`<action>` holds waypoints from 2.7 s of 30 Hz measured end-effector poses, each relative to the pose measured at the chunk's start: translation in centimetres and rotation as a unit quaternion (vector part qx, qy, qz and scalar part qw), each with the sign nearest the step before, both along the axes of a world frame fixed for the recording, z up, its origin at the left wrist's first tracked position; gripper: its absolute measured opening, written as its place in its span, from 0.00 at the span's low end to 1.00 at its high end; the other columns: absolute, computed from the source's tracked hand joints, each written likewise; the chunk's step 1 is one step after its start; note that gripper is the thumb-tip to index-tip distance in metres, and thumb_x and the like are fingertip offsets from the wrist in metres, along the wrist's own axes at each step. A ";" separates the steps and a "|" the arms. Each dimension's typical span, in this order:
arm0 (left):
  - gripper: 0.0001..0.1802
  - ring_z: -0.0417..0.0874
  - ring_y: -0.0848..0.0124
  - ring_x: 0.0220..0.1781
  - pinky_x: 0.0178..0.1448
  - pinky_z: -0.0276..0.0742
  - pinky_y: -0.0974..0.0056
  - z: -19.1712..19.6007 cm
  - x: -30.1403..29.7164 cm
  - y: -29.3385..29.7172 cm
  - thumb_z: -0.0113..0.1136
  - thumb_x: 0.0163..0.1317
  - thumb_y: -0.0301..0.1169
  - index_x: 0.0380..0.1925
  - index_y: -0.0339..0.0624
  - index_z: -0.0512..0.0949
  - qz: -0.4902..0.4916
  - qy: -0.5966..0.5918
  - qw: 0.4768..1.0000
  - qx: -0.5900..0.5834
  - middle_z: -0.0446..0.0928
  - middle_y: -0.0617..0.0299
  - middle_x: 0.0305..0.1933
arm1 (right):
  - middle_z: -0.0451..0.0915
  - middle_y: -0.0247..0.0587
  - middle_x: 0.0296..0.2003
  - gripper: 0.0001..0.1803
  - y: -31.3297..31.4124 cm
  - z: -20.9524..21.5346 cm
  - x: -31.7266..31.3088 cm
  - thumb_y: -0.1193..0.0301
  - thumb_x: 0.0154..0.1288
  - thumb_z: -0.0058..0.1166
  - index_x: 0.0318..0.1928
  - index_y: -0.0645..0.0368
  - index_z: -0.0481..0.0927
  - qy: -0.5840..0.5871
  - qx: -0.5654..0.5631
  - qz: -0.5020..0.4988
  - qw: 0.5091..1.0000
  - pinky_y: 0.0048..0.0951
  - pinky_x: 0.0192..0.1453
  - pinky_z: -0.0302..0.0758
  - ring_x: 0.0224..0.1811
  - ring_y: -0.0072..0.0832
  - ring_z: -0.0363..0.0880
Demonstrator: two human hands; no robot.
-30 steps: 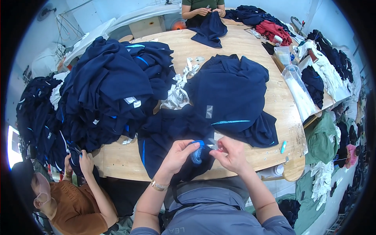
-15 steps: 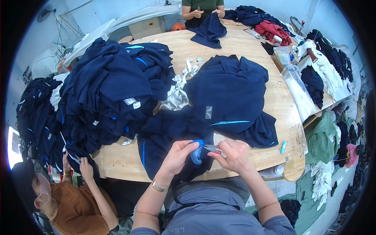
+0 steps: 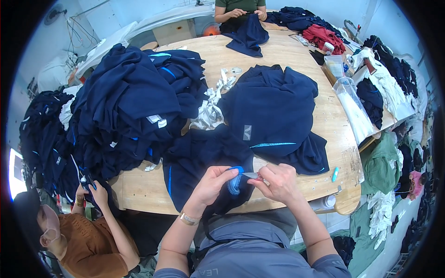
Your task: Trimming loose threads from blue garments using small thread snips.
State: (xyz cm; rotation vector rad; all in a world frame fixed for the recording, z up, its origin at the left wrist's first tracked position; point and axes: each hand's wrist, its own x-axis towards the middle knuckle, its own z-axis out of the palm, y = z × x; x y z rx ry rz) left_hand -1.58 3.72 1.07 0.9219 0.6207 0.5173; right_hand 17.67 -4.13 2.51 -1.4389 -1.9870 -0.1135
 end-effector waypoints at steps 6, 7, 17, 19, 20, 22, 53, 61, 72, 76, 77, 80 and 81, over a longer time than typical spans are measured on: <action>0.10 0.75 0.84 0.29 0.36 0.69 0.77 0.3 0.2 0.0 0.54 0.64 0.31 0.33 0.35 0.80 0.005 -0.011 1.000 0.015 0.79 0.67 0.29 | 0.70 0.35 0.14 0.19 -0.3 -0.7 0.3 0.57 0.50 0.63 0.21 0.57 0.71 0.166 -0.051 -0.016 0.985 0.28 0.20 0.65 0.15 0.32 0.70; 0.10 0.75 0.84 0.29 0.36 0.69 0.77 0.3 0.1 0.0 0.54 0.64 0.31 0.33 0.35 0.80 0.005 -0.011 1.000 0.015 0.79 0.67 0.29 | 0.71 0.36 0.15 0.18 -0.3 -0.6 0.3 0.60 0.49 0.64 0.21 0.58 0.72 0.169 -0.069 -0.022 0.983 0.28 0.22 0.66 0.15 0.34 0.71; 0.09 0.72 0.85 0.31 0.38 0.68 0.77 1.0 -0.1 0.2 0.58 0.60 0.29 0.36 0.36 0.78 -0.044 0.045 0.989 0.136 0.76 0.70 0.29 | 0.66 0.32 0.19 0.15 0.4 -1.5 0.4 0.64 0.59 0.57 0.27 0.60 0.67 0.424 -0.181 -0.017 0.887 0.21 0.27 0.63 0.22 0.16 0.62; 0.09 0.72 0.84 0.32 0.39 0.68 0.77 1.1 -0.1 0.3 0.59 0.58 0.28 0.37 0.35 0.78 -0.065 0.063 0.982 0.164 0.76 0.69 0.30 | 0.70 0.32 0.26 0.13 1.6 -2.5 0.0 0.66 0.60 0.55 0.33 0.60 0.67 0.473 -0.157 0.056 0.865 0.22 0.33 0.65 0.28 0.16 0.65; 0.10 0.72 0.83 0.32 0.39 0.69 0.75 1.2 -0.1 0.3 0.60 0.56 0.27 0.37 0.35 0.77 -0.074 0.069 0.976 0.193 0.76 0.69 0.30 | 0.70 0.32 0.26 0.13 1.9 -2.6 -0.3 0.66 0.60 0.55 0.33 0.60 0.67 0.474 -0.156 0.056 0.865 0.22 0.33 0.65 0.28 0.16 0.65; 0.11 0.72 0.82 0.32 0.40 0.70 0.74 1.3 -0.2 0.4 0.60 0.55 0.26 0.38 0.34 0.77 -0.082 0.076 0.969 0.222 0.76 0.69 0.31 | 0.71 0.33 0.32 0.13 2.3 -2.9 -0.7 0.70 0.60 0.56 0.38 0.59 0.65 0.575 -0.227 0.162 0.769 0.22 0.39 0.66 0.33 0.17 0.66; 0.11 0.71 0.82 0.27 0.32 0.67 0.73 -2.3 -1.1 0.4 0.57 0.61 0.32 0.34 0.33 0.78 0.059 0.199 0.938 0.279 0.77 0.68 0.26 | 0.72 0.48 0.24 0.16 3.5 -3.8 -1.6 0.76 0.52 0.54 0.38 0.62 0.62 0.356 -0.134 -0.019 0.925 0.36 0.32 0.71 0.27 0.45 0.75; 0.12 0.74 0.85 0.31 0.37 0.69 0.78 -1.3 -0.9 0.0 0.52 0.65 0.33 0.33 0.35 0.80 0.083 -0.006 0.996 0.015 0.79 0.68 0.31 | 0.72 0.42 0.19 0.17 2.0 -1.1 -1.6 0.64 0.53 0.61 0.31 0.61 0.68 0.229 -0.140 -0.028 0.963 0.29 0.26 0.68 0.20 0.37 0.74; 0.13 0.74 0.84 0.31 0.38 0.68 0.77 -0.7 -1.1 0.1 0.53 0.65 0.33 0.33 0.33 0.81 0.076 -0.005 0.997 0.019 0.80 0.66 0.30 | 0.68 0.33 0.16 0.19 1.3 -1.0 -1.1 0.53 0.55 0.57 0.23 0.53 0.68 -0.024 -0.037 0.009 0.999 0.28 0.18 0.65 0.14 0.29 0.71; 0.13 0.74 0.85 0.31 0.38 0.68 0.77 -0.3 -1.1 0.0 0.53 0.65 0.32 0.32 0.34 0.81 0.069 -0.005 0.998 0.013 0.80 0.66 0.30 | 0.69 0.32 0.16 0.19 1.2 -0.7 -1.1 0.53 0.55 0.57 0.23 0.53 0.68 -0.038 -0.031 0.008 0.999 0.27 0.18 0.65 0.14 0.27 0.71; 0.13 0.74 0.85 0.31 0.37 0.67 0.77 -0.3 -1.0 0.0 0.53 0.65 0.32 0.32 0.34 0.81 0.067 -0.003 0.998 0.015 0.80 0.66 0.30 | 0.69 0.33 0.16 0.19 1.2 -0.7 -1.1 0.53 0.55 0.57 0.23 0.53 0.68 -0.039 -0.032 0.010 0.999 0.27 0.19 0.64 0.14 0.27 0.71; 0.13 0.72 0.85 0.28 0.35 0.66 0.78 -0.3 -0.9 0.0 0.53 0.64 0.33 0.31 0.34 0.81 0.064 0.006 0.998 0.022 0.79 0.68 0.28 | 0.70 0.33 0.17 0.17 1.1 -0.5 -1.0 0.56 0.53 0.59 0.26 0.54 0.70 -0.037 -0.045 0.013 0.998 0.28 0.20 0.64 0.15 0.28 0.71; 0.13 0.71 0.86 0.28 0.34 0.65 0.78 -0.3 -0.9 0.0 0.54 0.64 0.33 0.30 0.34 0.81 0.057 0.011 0.998 0.027 0.79 0.68 0.27 | 0.71 0.33 0.18 0.16 1.0 -0.5 -1.0 0.58 0.50 0.62 0.28 0.54 0.72 -0.035 -0.058 0.013 0.998 0.29 0.22 0.64 0.16 0.30 0.71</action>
